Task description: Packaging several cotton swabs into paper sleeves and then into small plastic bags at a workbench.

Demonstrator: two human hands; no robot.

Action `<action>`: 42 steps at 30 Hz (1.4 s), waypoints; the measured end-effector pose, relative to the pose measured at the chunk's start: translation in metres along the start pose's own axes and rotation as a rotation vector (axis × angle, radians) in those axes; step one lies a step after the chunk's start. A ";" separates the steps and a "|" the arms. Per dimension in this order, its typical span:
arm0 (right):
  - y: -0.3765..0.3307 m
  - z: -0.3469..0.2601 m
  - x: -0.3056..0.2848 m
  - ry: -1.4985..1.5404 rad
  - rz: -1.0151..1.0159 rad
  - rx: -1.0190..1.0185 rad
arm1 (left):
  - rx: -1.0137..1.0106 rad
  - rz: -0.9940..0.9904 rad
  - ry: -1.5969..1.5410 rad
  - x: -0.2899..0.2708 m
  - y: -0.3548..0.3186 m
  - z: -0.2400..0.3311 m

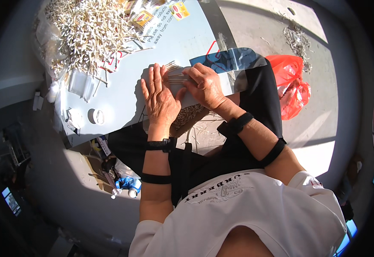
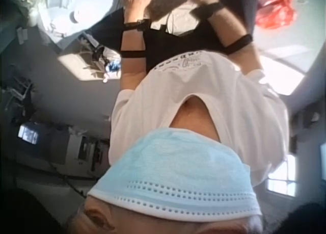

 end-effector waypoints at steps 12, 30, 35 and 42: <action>0.018 0.004 0.001 0.021 -0.036 0.105 | 0.021 0.021 0.011 0.003 0.000 -0.003; 0.037 -0.004 0.008 -0.120 -0.129 0.042 | 0.024 0.044 -0.028 0.005 0.001 -0.006; 0.060 0.000 0.019 -0.047 -0.200 0.069 | 0.017 0.061 -0.068 0.003 -0.003 -0.004; 0.129 -0.017 0.062 -0.053 -0.182 0.154 | 0.003 0.046 -0.050 -0.002 -0.003 -0.005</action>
Point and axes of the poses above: each hand's wrist, its own y-axis towards the middle knuckle, its own x-axis out of the palm, z = x × y, the point moved 5 cm from there along y, towards the middle knuckle, and after that the axes turned 2 degrees about -z, right-handed, at the moved point
